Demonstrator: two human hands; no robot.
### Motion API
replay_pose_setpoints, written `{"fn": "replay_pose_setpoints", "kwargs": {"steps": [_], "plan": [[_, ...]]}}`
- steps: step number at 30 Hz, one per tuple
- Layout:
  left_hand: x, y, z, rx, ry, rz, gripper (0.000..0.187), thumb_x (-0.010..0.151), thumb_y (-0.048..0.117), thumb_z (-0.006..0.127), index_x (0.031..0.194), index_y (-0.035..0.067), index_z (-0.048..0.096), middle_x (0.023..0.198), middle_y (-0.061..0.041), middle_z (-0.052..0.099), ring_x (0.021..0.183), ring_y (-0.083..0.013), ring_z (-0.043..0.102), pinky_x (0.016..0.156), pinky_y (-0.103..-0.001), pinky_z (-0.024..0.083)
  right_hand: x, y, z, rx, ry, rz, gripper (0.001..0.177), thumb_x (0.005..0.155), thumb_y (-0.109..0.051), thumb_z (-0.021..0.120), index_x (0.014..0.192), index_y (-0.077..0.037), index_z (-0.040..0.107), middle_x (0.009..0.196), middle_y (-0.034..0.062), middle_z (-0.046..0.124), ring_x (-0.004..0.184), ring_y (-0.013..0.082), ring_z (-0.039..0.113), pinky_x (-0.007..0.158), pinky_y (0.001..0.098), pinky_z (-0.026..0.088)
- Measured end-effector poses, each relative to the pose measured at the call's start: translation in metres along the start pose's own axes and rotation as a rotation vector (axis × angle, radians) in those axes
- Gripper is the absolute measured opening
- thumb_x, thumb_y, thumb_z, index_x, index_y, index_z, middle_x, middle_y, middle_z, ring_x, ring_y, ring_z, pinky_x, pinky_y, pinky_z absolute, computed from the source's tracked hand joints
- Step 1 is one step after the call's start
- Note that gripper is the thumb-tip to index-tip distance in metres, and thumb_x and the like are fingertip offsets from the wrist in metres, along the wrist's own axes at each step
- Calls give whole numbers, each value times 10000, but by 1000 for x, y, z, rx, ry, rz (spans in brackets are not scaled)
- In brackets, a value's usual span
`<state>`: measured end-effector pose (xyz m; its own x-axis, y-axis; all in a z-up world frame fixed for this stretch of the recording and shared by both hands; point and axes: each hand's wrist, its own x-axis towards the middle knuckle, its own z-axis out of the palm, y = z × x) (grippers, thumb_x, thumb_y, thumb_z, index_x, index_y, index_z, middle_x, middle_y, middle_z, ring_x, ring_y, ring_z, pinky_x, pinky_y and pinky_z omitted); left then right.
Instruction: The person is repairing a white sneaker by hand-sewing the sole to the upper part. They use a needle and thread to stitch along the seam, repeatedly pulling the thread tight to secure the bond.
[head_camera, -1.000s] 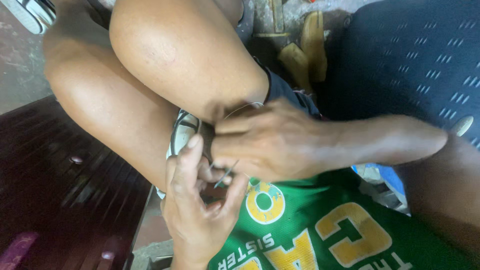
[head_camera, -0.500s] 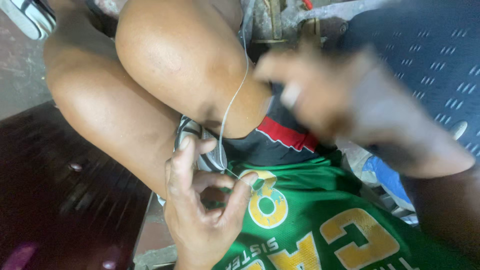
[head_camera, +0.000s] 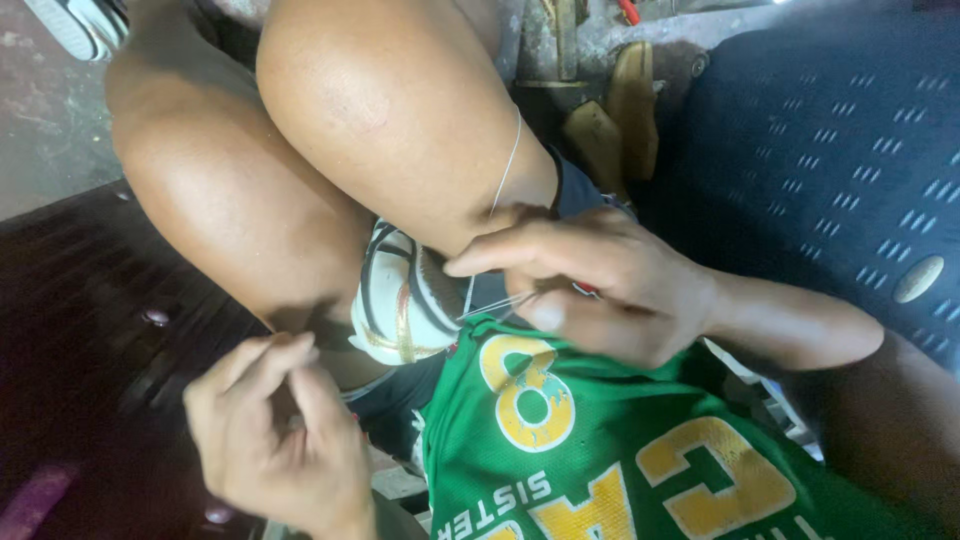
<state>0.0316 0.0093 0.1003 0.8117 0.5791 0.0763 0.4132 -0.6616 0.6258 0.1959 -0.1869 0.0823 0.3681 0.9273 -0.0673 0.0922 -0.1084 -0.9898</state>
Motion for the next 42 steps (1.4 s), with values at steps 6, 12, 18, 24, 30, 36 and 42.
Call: {"fn": "replay_pose_setpoints", "kwargs": {"steps": [6,12,18,24,30,36,42], "plan": [[-15,-23,31,-285,-216,-146,221,761,-16,875,940,-16,744,896,-71,693,755,-108,643,659,-226,498,10,11,24,-283,-65,55,696,878,-355,803,1458,-80,533,1055,132,699,707,181,707,651,339,587],[-16,-11,52,-1052,-571,-556,221,945,-23,663,1160,24,683,965,-37,719,824,-56,655,719,-197,536,-3,18,4,-288,33,36,578,809,-272,874,1313,-87,659,1233,79,740,720,137,706,684,293,586],[-26,-22,41,-441,-426,-103,56,966,-4,631,1017,8,650,919,-75,620,778,-99,620,716,-225,501,-3,21,10,-297,89,16,545,815,-242,887,1289,-91,667,1219,78,745,714,119,706,663,263,577],[-27,-45,28,-1797,-124,-644,110,997,63,627,900,15,648,943,-179,638,700,-133,579,487,-205,472,-2,19,14,-343,108,19,508,825,-250,886,1269,-107,684,1090,41,762,624,103,634,600,267,536],[-26,-34,22,-299,-200,-9,107,1026,88,623,1085,22,682,951,-91,629,806,-133,624,661,-323,508,3,17,21,-367,106,43,483,839,-250,881,1264,-118,692,1000,21,754,648,101,637,621,270,533],[-15,-72,-18,-377,-198,-141,443,728,101,897,670,32,463,644,-30,449,577,-119,393,534,-262,290,7,21,27,-294,112,64,475,861,-196,862,1288,-89,684,876,-14,753,538,35,554,499,236,452],[-56,-140,5,-787,153,-391,557,976,47,814,667,91,352,644,16,427,563,-59,368,536,-211,285,9,18,24,-137,113,181,470,803,-121,861,1239,-75,693,764,-40,641,476,3,449,414,219,336]]}}
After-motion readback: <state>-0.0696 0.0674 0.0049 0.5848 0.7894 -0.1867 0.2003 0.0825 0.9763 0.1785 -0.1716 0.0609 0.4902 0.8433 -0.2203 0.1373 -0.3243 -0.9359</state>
